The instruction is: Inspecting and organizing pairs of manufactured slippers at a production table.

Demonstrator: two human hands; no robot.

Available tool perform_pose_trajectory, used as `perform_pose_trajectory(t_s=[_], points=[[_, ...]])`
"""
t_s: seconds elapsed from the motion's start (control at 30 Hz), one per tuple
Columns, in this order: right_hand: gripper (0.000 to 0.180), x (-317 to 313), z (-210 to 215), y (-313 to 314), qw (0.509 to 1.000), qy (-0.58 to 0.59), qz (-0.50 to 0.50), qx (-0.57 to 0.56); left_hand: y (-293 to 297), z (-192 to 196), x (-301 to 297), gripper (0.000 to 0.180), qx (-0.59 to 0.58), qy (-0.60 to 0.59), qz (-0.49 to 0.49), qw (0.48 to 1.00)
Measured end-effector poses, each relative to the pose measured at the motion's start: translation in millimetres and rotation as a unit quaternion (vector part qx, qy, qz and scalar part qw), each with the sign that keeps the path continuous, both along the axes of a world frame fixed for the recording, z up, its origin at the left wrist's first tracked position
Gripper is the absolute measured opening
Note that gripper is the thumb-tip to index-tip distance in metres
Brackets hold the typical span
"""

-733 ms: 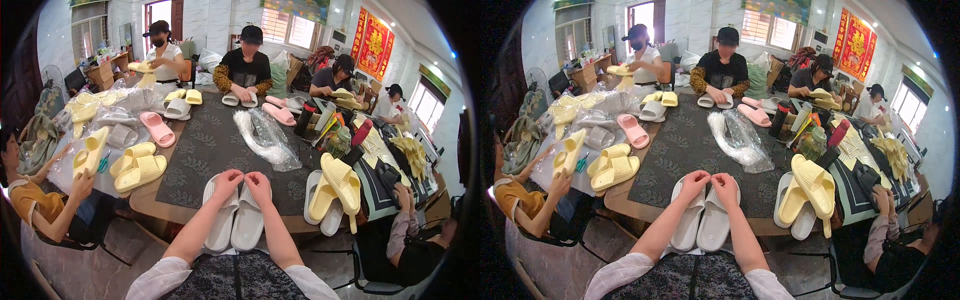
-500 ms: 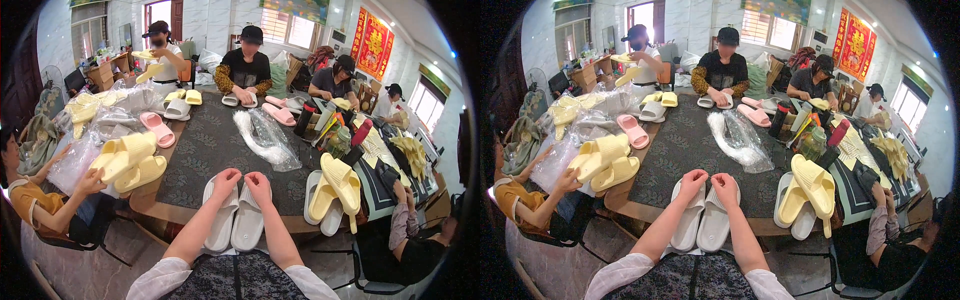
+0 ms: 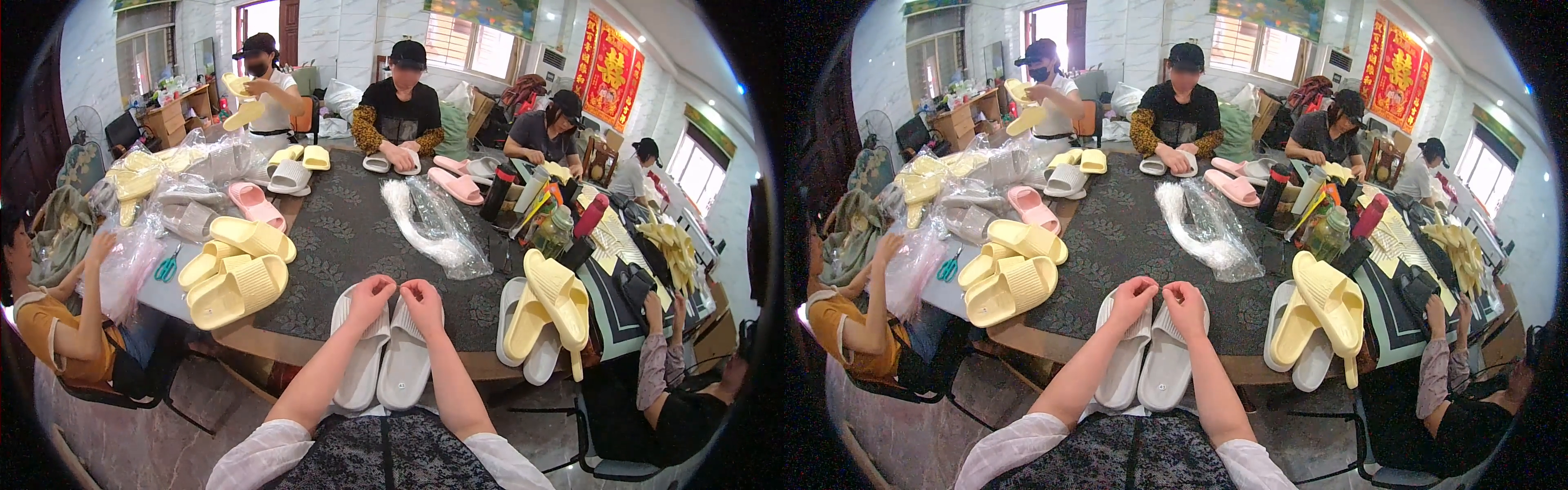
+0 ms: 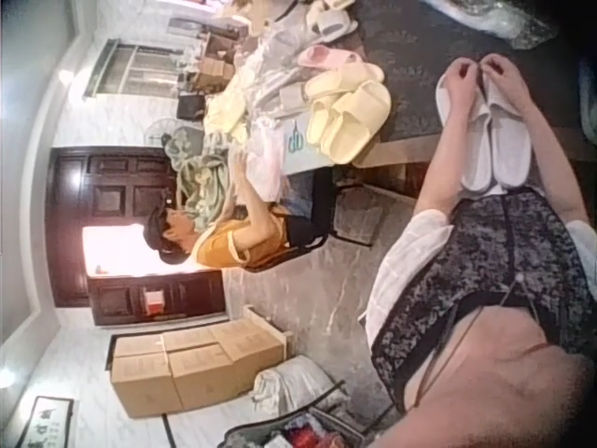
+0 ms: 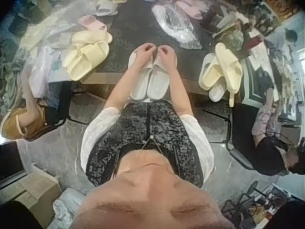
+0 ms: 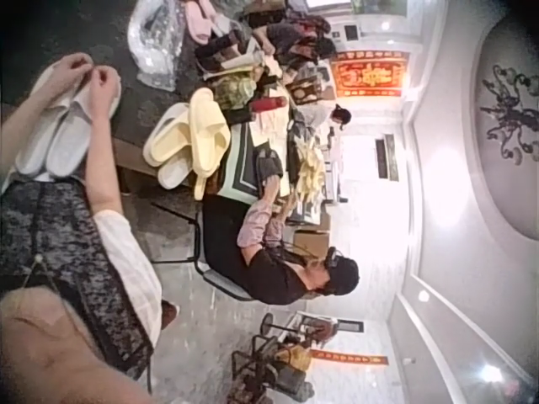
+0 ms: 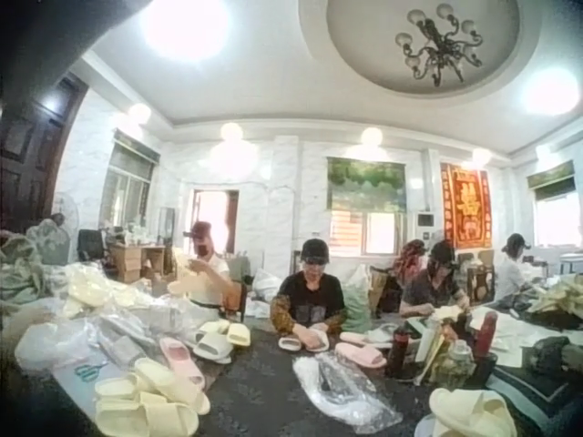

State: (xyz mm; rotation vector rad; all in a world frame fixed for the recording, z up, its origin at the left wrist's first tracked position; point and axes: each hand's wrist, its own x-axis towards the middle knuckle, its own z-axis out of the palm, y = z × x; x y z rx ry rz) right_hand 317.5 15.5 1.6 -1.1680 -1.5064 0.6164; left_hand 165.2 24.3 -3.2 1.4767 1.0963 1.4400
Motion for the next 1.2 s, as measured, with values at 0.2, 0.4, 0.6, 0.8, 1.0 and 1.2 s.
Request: perform_pose_trajectory(t_s=[0.2,0.4,0.6,0.8,1.0,1.2], points=[[0.013,-2,3,-2,1.0,0.0,0.005,0.004,2,-2,-4,0.014,-0.026,-0.01,0.009,1.0],[0.013,1,1,-1,1.0,0.019,-0.015,-0.003,0,1,0,0.014,-0.012,0.004,0.008,1.0],[0.013,-4,6,-6,1.0,0.012,0.011,0.001,1,-4,-3,0.014,-0.018,-0.001,0.003,1.0],[0.013,2,0,1,0.997,0.067,-0.002,-0.043,-2,5,-1,0.014,-0.021,-0.025,0.013,0.999],[0.012,-3,8,-6,1.0,0.016,0.024,-0.013,0,-1,-2,0.015,-0.009,-0.004,0.001,1.0],[0.014,1,9,-3,0.997,0.058,0.016,-0.051,3,-1,-3,0.016,-0.02,-0.029,0.023,0.999]])
